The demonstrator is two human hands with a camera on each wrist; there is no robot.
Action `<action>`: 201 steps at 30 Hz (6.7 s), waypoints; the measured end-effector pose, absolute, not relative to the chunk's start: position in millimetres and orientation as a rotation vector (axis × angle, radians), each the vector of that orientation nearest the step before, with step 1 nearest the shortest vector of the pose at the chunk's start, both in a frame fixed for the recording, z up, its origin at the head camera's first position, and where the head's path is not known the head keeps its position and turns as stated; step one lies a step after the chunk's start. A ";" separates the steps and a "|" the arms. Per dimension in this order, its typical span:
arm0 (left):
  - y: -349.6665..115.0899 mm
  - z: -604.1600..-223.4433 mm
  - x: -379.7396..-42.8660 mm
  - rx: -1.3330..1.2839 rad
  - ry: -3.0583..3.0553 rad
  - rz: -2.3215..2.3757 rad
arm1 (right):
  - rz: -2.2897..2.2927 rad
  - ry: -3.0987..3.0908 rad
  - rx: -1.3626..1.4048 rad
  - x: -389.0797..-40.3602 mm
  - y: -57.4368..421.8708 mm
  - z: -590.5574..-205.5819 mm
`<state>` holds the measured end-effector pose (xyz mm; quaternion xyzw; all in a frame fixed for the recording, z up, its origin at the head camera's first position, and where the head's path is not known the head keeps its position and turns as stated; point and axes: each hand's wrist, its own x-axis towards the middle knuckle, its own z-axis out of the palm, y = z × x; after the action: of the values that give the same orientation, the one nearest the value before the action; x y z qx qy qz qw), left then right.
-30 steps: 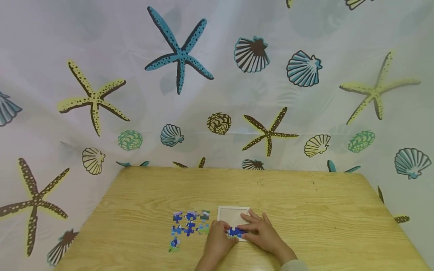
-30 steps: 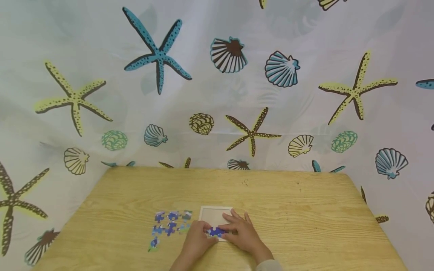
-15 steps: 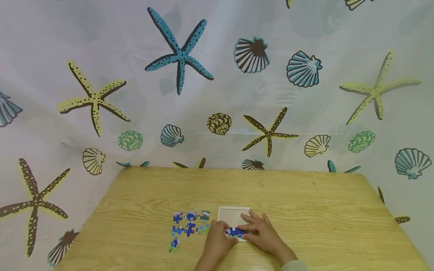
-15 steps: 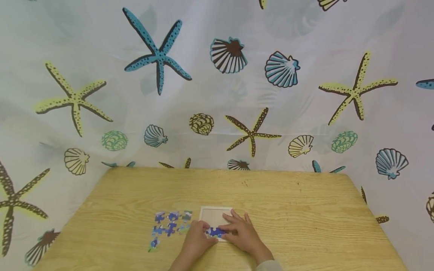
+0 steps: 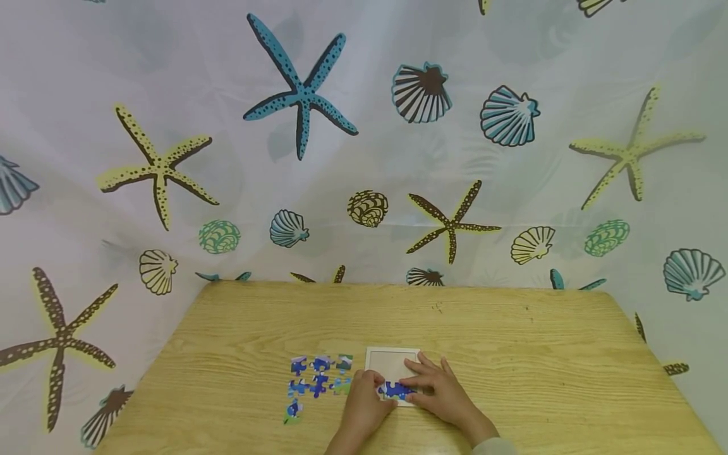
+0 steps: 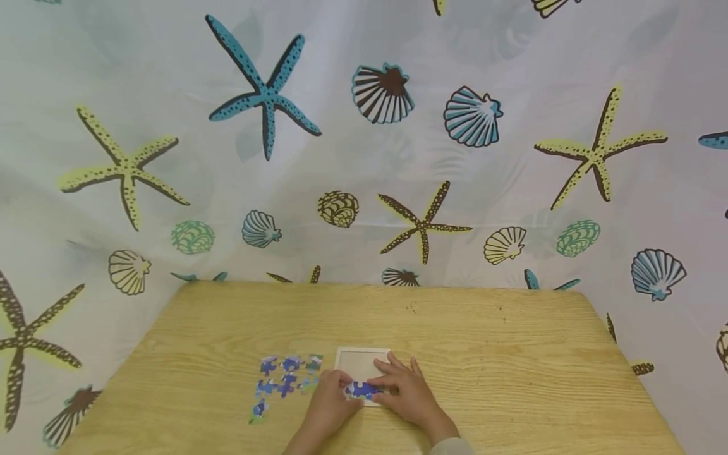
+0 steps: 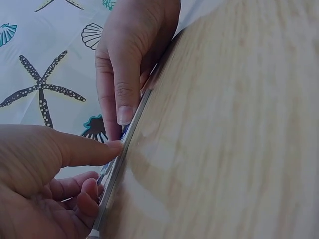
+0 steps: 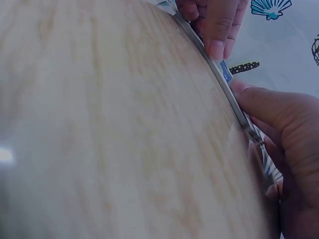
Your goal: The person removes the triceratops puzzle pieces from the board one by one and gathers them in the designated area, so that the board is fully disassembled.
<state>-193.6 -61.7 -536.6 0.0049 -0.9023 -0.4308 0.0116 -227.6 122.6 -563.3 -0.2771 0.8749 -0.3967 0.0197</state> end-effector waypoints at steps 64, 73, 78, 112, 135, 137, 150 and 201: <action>-197.9 -518.1 -162.6 0.448 -2.518 -1.895 | -1.299 2.675 -0.831 -225.5 120.0 -560.2; -194.9 -518.8 -165.0 0.384 -2.662 -1.630 | -1.314 2.670 -0.838 -225.4 119.4 -560.5; -193.7 -518.4 -165.3 0.350 -2.724 -1.506 | -1.307 2.674 -0.834 -226.4 119.5 -560.7; -74.0 -522.7 -188.8 -0.067 -2.653 -1.629 | -1.298 2.725 -0.800 -226.2 121.8 -564.9; -42.5 -535.2 -204.2 -0.101 -2.861 -1.393 | -1.202 2.551 -0.937 -230.8 133.9 -550.7; -41.3 -533.5 -204.0 -0.097 -2.866 -1.390 | -1.203 2.539 -0.930 -230.9 134.6 -550.3; -39.4 -531.2 -202.3 -0.087 -2.906 -1.330 | -1.203 2.540 -0.927 -230.7 133.7 -553.3; -145.1 -527.8 -180.9 0.139 -2.678 -1.627 | -1.176 2.557 -0.905 -229.0 130.8 -550.4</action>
<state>-180.9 -145.1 -527.8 0.0444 -0.8537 -0.5188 0.0026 -229.0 130.8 -550.4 -0.3048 0.8612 -0.3961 0.0922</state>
